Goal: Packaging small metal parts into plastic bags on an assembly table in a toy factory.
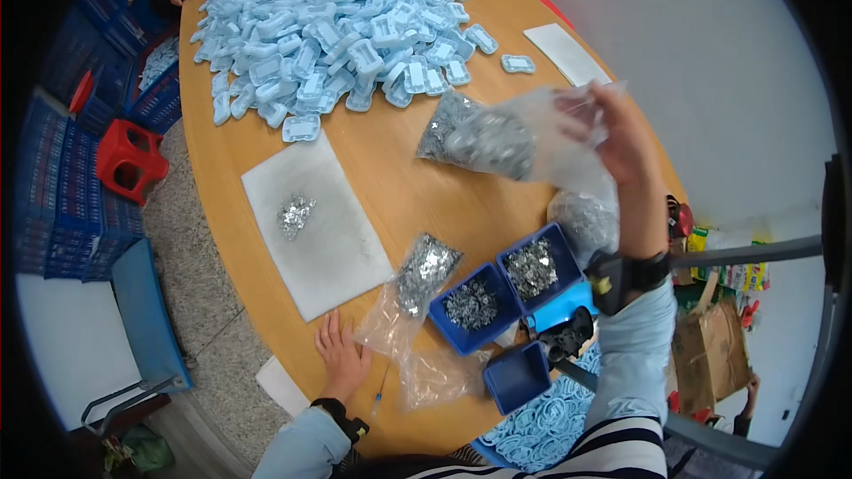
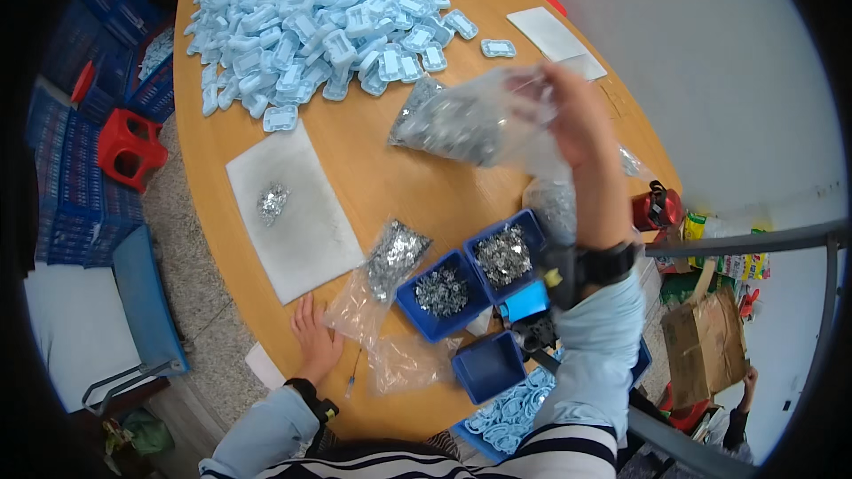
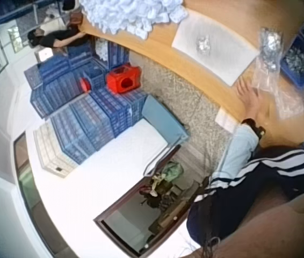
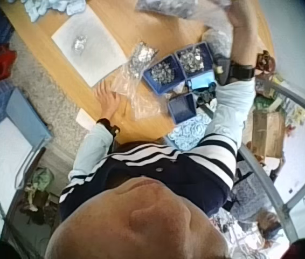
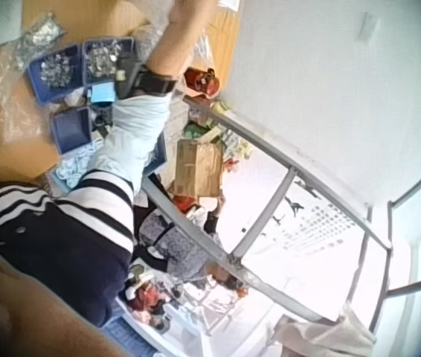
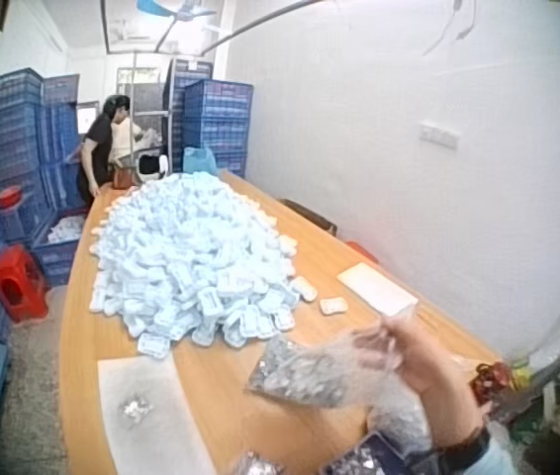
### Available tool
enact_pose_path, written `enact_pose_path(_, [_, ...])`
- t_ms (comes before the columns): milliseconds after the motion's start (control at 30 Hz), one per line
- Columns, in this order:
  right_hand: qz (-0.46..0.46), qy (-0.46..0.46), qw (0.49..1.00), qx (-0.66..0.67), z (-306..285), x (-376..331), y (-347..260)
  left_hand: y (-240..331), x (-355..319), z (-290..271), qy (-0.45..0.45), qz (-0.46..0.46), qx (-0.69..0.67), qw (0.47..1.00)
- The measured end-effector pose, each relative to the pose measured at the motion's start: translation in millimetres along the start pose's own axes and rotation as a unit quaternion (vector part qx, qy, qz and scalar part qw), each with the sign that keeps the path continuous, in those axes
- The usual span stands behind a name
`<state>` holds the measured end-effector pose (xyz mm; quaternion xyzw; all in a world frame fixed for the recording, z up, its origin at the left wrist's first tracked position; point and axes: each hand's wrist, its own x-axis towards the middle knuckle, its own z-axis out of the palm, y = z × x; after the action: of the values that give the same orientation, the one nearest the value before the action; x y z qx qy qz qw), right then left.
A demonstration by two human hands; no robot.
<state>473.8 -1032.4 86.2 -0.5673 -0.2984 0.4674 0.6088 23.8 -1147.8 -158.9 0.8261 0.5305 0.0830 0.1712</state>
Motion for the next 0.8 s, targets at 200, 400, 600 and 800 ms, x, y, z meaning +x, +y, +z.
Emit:
enact_pose_path(200, [0.06,-0.079,0.979,0.178,111.5,-127.4,41.9,-2.6,-6.0,5.5,0.058,0.016,-0.005,0.998])
enact_pose_path(400, [0.156,-0.113,0.942,0.275,166.2,-254.4,61.6,-49.4,-7.9,36.9,0.074,0.063,0.01,0.995])
enact_pose_path(600, [0.26,-0.088,0.903,0.331,191.3,-328.1,117.7,-6.5,-58.3,-64.3,-0.162,-0.182,-0.869,0.431])
enact_pose_path(800, [0.306,-0.062,0.896,0.316,202.8,-378.7,155.2,-21.3,-117.1,-46.6,-0.238,-0.253,-0.875,0.338])
